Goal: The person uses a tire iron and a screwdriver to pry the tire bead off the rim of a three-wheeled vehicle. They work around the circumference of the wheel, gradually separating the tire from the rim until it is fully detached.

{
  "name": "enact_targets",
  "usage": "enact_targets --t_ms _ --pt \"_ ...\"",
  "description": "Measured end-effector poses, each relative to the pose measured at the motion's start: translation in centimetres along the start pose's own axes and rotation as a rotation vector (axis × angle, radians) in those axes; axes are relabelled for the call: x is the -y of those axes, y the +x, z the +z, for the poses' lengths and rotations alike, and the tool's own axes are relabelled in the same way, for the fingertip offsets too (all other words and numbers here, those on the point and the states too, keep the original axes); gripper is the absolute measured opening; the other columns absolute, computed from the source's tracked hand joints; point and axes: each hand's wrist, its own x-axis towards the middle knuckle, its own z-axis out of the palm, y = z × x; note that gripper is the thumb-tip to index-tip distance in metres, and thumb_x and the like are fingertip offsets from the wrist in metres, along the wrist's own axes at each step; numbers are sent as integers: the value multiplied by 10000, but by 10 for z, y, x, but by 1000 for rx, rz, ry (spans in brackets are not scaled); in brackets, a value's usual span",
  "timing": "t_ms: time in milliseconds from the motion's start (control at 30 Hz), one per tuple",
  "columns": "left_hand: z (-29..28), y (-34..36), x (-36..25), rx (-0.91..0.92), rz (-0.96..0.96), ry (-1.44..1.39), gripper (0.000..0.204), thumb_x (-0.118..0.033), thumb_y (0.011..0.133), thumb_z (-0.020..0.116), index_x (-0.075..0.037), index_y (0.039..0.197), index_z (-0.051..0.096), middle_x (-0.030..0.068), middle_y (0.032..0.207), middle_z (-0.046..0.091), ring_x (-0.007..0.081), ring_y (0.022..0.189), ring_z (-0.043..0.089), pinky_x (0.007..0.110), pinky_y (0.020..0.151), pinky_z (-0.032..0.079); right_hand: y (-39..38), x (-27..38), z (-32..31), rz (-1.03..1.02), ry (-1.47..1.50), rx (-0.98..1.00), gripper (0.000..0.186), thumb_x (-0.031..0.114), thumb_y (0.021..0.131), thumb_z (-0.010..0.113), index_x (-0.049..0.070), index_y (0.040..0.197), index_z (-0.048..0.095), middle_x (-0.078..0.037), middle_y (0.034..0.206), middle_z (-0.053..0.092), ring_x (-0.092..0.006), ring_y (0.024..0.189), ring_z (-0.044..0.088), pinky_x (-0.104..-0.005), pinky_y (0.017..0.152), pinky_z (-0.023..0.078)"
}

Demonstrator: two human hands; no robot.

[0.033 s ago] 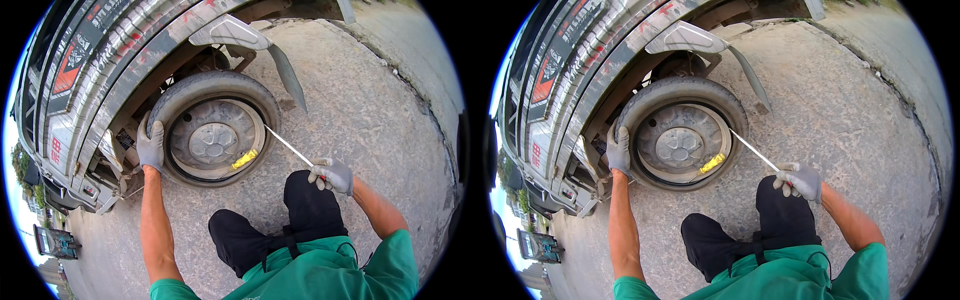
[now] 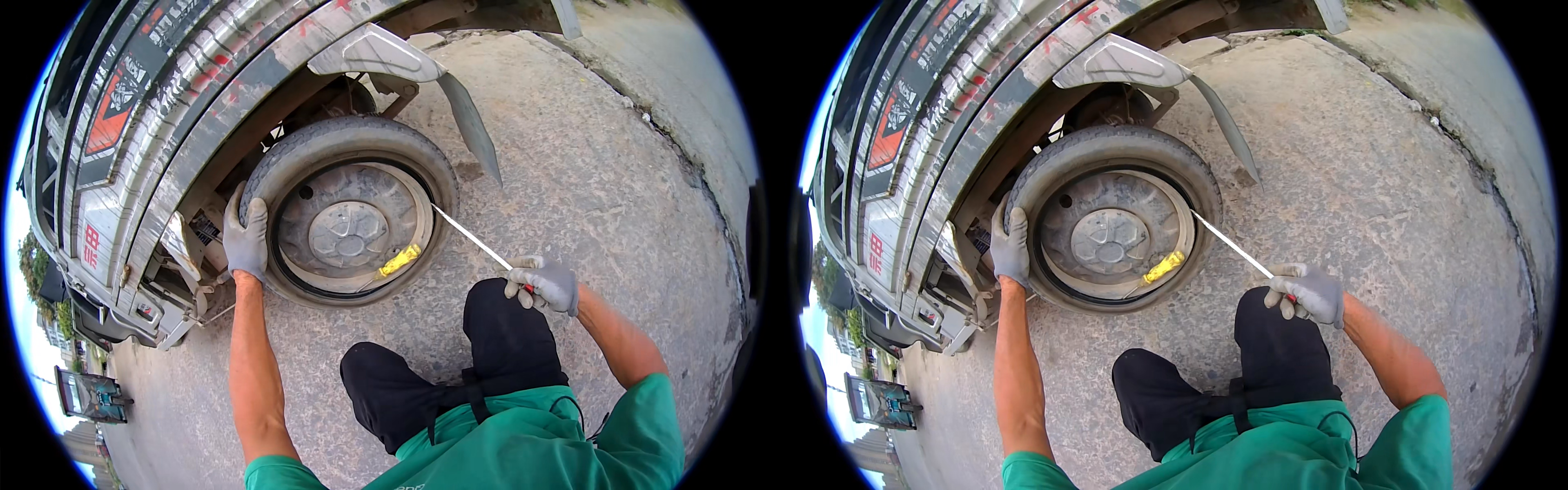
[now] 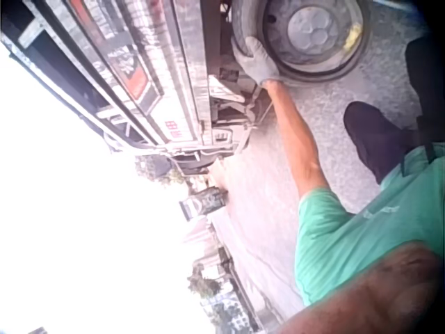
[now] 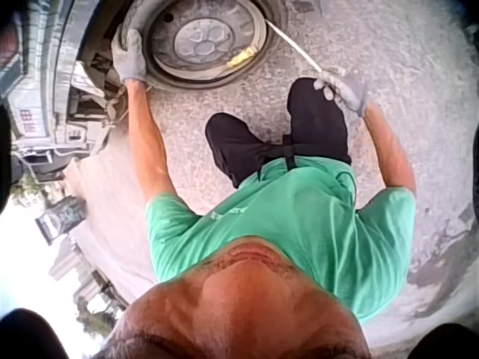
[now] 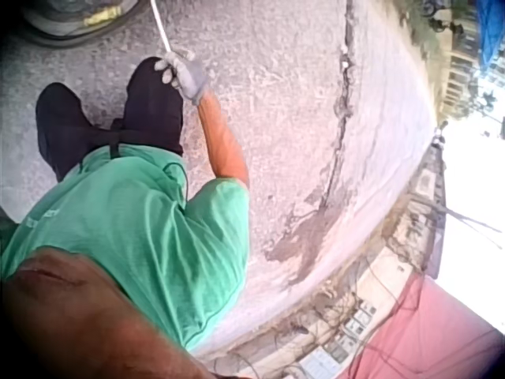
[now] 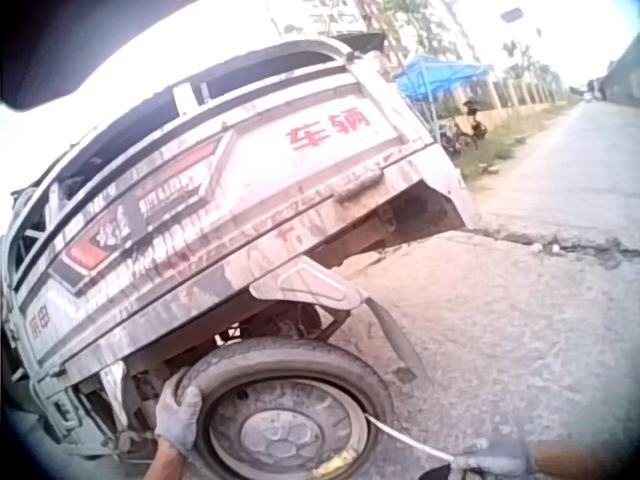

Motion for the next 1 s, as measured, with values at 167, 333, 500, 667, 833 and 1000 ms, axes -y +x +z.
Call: enact_targets --t_ms 167,333,500,667,833,1000 --pt "0 2 5 10 12 -11 748 -569 968 661 -7 1448 552 193 1394 606 270 1297 575 359 1120 414 30 20 -57 71 -81 146 369 223 1040 566 9 1321 669 -45 801 695 -51 513 517 -224 422 349" --pt "0 4 12 17 46 -21 740 -561 975 654 0 1446 550 193 1391 601 269 1294 573 360 1120 413 60 62 -79 122 -234 231 378 237 1038 582 4 1322 668 -45 798 695 -51 477 494 -228 411 337" --pt "3 2 7 23 28 -54 735 -551 978 656 6 1445 549 200 1394 596 277 1293 572 365 1124 409 49 58 -58 162 -119 207 382 228 1050 563 -10 1337 646 -67 800 692 -56 494 479 -236 427 340" --pt "0 -4 8 -3 14 -36 738 -540 968 675 5 1448 546 198 1411 586 284 1295 570 372 1130 403 15 23 47 173 300 102 378 233 1081 501 -9 1362 572 -54 802 616 -80 513 428 -252 457 325" --pt "3 -6 -2 -4 56 1 739 -539 962 684 -3 1452 545 186 1419 577 275 1292 568 369 1129 402 10 12 134 126 858 83 373 232 1079 497 20 1380 557 -8 809 563 -93 577 456 -249 493 331" --pt "-6 -1 9 26 59 -44 741 -546 964 680 -6 1453 545 186 1399 595 269 1291 571 357 1128 400 72 -5 238 -52 880 175 337 238 1086 495 11 1329 550 -99 962 678 -220 846 695 -338 708 571"
